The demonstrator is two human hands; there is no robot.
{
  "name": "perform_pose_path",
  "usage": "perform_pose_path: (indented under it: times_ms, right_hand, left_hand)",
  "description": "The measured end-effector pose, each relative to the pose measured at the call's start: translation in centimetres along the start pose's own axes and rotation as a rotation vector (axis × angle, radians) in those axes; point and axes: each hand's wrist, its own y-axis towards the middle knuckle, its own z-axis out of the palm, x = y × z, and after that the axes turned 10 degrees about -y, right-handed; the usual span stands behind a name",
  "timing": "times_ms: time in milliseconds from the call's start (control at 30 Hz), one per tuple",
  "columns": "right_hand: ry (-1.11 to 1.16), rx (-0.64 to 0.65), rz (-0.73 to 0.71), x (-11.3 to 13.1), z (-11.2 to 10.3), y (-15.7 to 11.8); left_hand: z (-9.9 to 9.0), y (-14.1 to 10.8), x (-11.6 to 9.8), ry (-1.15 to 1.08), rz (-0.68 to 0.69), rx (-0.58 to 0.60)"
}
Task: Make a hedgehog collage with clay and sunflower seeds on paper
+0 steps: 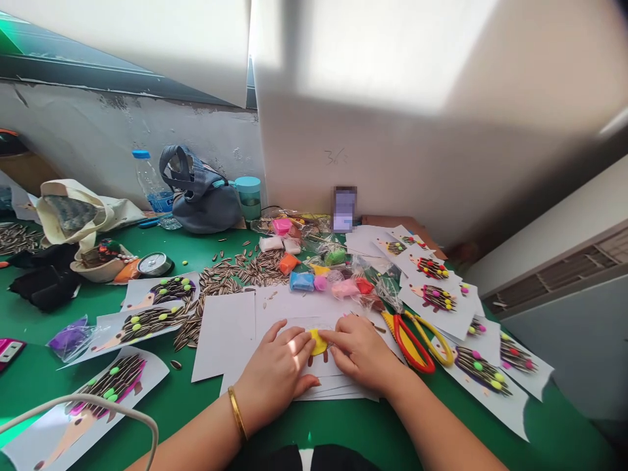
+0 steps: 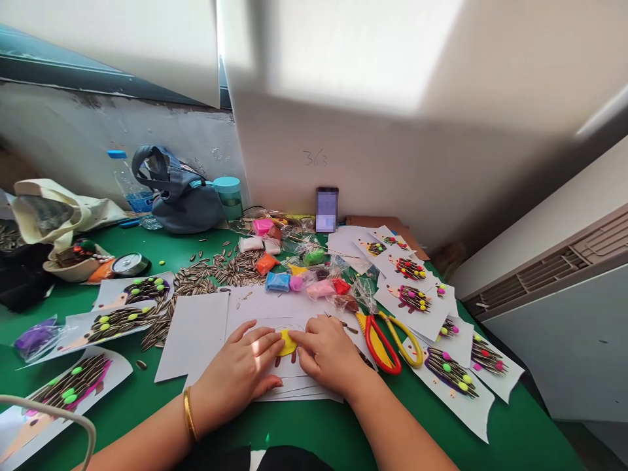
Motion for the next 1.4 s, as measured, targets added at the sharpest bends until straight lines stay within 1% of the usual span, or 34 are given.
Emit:
perform_pose_path:
  times_ms: [67,133,233,300,400,533,700,800,900,1033,1100,1167,1267,1400]
  right_hand:
    - [-0.004,0.021,0.004,0.2,0.0,0.1]
    - [0.031,0.026,0.015,0.2,0.1,0.2]
    - [0.119,-0.003,0.032,0.1,0.2,0.2]
    - [0.139,-0.031,0.037,0.0,0.4,0.2]
    - [0.1,-0.033,0.03,0.0,0.5,0.2]
    - [0.025,-0.027,0.022,0.4,0.6,0.2]
    - [-0.098,0.008,-0.055,1.4,0.6,0.4]
    - [-0.143,0.013,-0.037,2.0,0.8,0.7]
    - [-0.135,0.004,-0.011,2.2,1.0,0.9]
    - [0.007,-0.031,0.021,1.8,1.1,1.1]
    - [0.039,-0.059,0.025,1.5,1.1,1.1]
    - [0.003,-0.06,0.008,1.5,1.1,1.1]
    - [-0.08,-0.022,-0.019,2.0,1.0,1.2]
    - [-0.128,-0.01,0.006,2.7,1.1,1.6]
  left_hand:
    - [0.0,0.0,-0.1,-0.024,-0.003,0.001]
    - [0.1,0.0,0.1,-0.069,-0.023,-0.024]
    - [0.7,-0.2,0.8,-0.176,-0.083,-0.135]
    - [1.1,-0.4,1.5,-0.232,-0.088,-0.208]
    - [1.5,-0.4,2.2,-0.21,-0.084,-0.248]
    - [1.2,-0.2,2.4,-0.151,-0.125,-0.204]
    - [1.1,-0.1,2.4,-0.133,-0.125,-0.176]
    - [1.2,-0.2,2.4,-0.124,-0.124,-0.162]
    - [1.1,-0.2,2.3,-0.114,-0.136,-0.151]
    - [0.9,-0.1,2.1,-0.109,-0.148,-0.145]
    - [0.8,0.0,2.1,-0.107,-0.152,-0.141]
    - [0.7,0.0,2.0,-0.103,-0.159,-0.133]
    - [0.7,0.1,2.1,-0.098,-0.166,-0.122]
    - [0.8,0.0,2.2,-0.1,-0.169,-0.109]
